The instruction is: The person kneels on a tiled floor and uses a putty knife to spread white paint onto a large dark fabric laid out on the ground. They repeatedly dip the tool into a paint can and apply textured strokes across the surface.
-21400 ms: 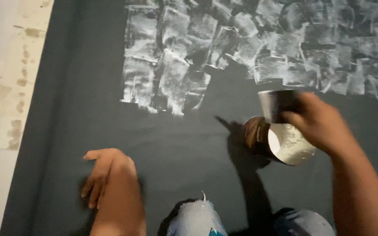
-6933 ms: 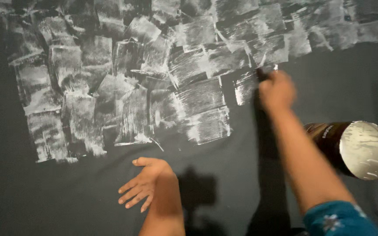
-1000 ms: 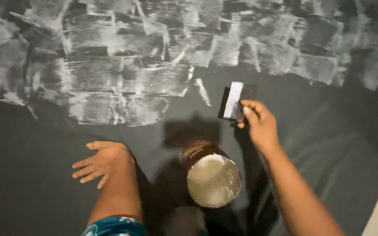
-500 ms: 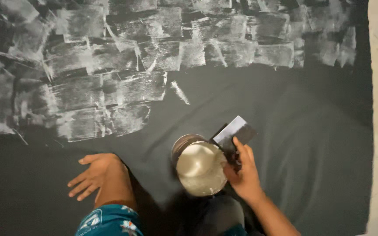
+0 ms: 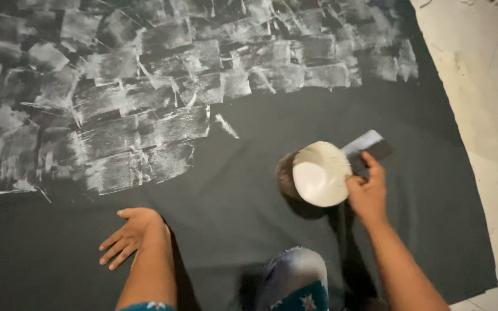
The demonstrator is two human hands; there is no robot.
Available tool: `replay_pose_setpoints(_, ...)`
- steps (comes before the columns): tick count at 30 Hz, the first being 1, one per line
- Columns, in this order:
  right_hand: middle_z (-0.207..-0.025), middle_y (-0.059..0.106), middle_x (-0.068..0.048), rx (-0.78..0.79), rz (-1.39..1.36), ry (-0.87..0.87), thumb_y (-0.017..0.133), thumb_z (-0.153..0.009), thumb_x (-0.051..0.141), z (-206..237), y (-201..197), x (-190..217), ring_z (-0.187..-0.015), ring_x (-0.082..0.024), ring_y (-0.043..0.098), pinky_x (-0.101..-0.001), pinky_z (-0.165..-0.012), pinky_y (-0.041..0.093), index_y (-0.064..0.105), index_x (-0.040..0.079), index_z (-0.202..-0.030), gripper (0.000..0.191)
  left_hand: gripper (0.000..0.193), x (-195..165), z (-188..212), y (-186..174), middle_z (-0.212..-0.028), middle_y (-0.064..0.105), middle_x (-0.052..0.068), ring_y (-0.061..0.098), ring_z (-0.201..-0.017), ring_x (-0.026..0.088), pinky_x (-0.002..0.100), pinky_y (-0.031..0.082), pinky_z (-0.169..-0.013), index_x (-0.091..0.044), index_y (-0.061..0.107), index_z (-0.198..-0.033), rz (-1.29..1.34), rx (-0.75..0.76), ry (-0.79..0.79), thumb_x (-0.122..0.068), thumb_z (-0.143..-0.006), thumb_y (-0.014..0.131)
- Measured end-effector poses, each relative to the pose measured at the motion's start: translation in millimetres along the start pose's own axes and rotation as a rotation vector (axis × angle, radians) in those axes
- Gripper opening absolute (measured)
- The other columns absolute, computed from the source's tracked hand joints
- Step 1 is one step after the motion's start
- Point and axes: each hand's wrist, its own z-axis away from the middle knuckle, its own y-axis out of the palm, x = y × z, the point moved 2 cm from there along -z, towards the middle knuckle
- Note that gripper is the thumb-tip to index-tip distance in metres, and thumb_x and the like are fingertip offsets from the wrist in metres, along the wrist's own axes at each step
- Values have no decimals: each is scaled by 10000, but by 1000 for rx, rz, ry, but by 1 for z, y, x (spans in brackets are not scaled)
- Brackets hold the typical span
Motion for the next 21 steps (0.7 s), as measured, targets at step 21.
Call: replay_pose_setpoints(21,-1341,580,-230,-453,300,-46,749,-1046,185,-55,-107,-88,-1146,-308,628,-367,-996,511,501,-19,-1471,532,810,0,61,37,-1706,142,153,134,-1582,329,572,144,-1279,-87,226,-1636,0,-321,-106,-567,-998,368)
